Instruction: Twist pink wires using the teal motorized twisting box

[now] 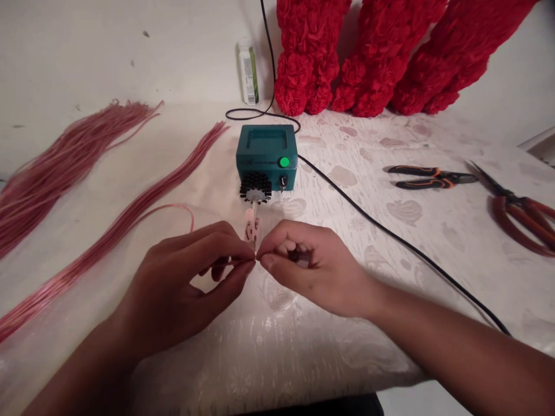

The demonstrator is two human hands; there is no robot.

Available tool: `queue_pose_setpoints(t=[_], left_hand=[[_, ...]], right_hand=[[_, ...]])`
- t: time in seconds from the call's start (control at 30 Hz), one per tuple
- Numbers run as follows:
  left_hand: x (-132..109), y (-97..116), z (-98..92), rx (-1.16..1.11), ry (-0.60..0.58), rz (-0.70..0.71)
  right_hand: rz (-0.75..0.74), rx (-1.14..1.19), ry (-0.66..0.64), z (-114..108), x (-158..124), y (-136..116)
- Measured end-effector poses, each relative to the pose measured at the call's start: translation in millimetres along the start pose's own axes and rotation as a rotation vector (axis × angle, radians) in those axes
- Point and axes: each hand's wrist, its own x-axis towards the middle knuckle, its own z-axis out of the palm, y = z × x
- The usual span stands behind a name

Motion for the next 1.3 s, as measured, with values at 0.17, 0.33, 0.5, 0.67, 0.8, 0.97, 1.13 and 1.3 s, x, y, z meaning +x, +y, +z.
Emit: queue_pose_setpoints(t=[0.17,0.33,0.5,0.67,0.8,0.97,1.13,1.3], left_hand=[[-3.4,1.0,0.1,-0.006,-0.028,-0.042],[-4.4,2.2,-1.2,-0.012,-0.041,-0.056],[-4.6,1.9,-2.4,-0.011,-0.028,-0.063],[-3.7,0.8,-0.8,-0.014,-0.028,-0.055],[-3.7,0.0,0.0,0.01,-0.03,-0.042],[-2.2,1.8,-1.0,0.003,-0.036,-0.03],[-0.1,3.0,-1.4,0.003,-0.045,-0.015],[1.1,2.5,-0.6,-0.009,-0.048,-0.002]], right_hand=[[0.003,0.016,-0.038,-0.1,-1.6,0.6],[0.03,0.022,-0.027,-1.3,-0.5,-0.8],[0.019,-0.003,0.002,-3.0,1.3,0.3],[0.039,-0.058,-0.027,-3.3,-1.5,0.7],[0.012,-0.102,-0.058,-3.7,-3.7,0.7],[-0.015,-0.136,-0.047,-2.9,-4.3,0.9],[-0.032,-0.127,-0.045,-1.8,-4.7,1.5],[-0.023,-0.118,-0.048,-2.6,-4.3,1.3]])
